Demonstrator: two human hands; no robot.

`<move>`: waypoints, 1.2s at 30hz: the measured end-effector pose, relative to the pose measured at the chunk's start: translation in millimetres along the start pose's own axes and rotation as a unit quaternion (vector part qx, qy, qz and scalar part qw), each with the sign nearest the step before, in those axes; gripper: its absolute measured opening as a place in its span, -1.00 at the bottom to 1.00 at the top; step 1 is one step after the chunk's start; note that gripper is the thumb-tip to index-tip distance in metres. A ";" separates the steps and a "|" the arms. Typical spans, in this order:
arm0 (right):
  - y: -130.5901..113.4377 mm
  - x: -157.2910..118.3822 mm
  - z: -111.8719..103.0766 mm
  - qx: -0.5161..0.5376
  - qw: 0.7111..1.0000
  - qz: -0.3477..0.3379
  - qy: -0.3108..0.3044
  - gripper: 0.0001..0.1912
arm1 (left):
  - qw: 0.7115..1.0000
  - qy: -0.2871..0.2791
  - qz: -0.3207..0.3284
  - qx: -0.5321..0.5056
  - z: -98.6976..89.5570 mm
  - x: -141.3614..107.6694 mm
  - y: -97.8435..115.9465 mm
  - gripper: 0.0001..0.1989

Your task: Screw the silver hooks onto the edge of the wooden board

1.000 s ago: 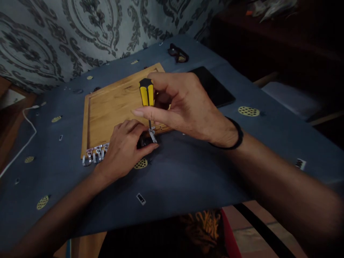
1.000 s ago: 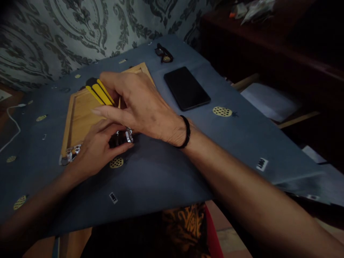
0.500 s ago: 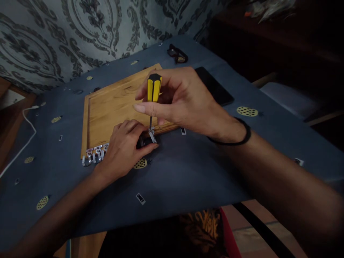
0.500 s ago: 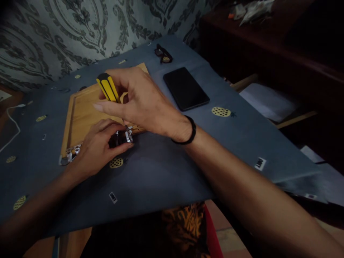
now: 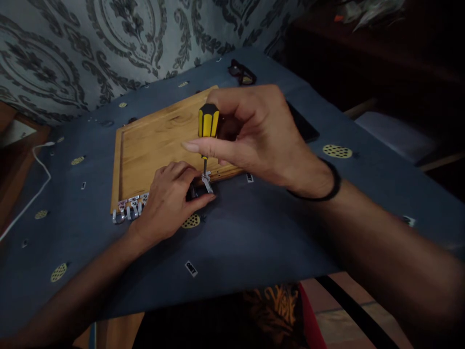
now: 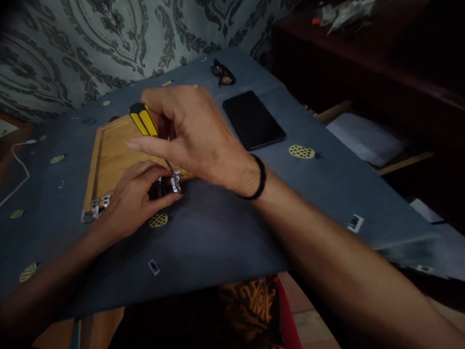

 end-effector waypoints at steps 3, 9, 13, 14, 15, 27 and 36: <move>-13.4 -3.8 -5.6 -0.079 0.993 -0.023 0.087 -0.48 | 1.000 0.001 0.001 -0.005 -0.6 -0.1 0.3 -0.72; -27.4 -7.5 -18.6 -0.102 0.974 -0.047 0.199 -0.57 | 1.000 0.005 0.007 -0.004 -0.6 -0.6 -0.2 -0.73; -20.9 -4.9 -13.2 -0.117 0.983 -0.028 0.139 -0.54 | 1.000 0.004 0.004 -0.002 -0.8 -0.1 0.8 -0.72; -19.1 -4.5 -11.6 -0.118 0.985 -0.024 0.127 -0.51 | 1.000 0.005 0.004 -0.001 -1.0 0.0 1.2 -0.72; -17.4 -4.2 -10.1 -0.117 0.986 -0.022 0.117 -0.49 | 1.000 0.005 0.004 0.000 -1.2 0.2 1.6 -0.72; -5.4 -2.9 -4.3 -0.122 0.988 -0.041 0.083 -0.39 | 1.000 0.009 0.017 0.006 -0.5 0.7 2.4 -0.69; -3.0 -1.9 -0.7 -0.049 0.997 -0.034 0.050 -0.43 | 1.000 0.009 0.018 0.007 -1.3 0.3 2.6 -0.71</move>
Point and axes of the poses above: each hand's wrist, its own x-axis towards the middle knuckle, its own z-axis out of the palm, y = z × x, the point moved 6 cm from there along x, towards the middle knuckle, and after that the axes turned 6 degrees about -z, right-handed, at the moved point
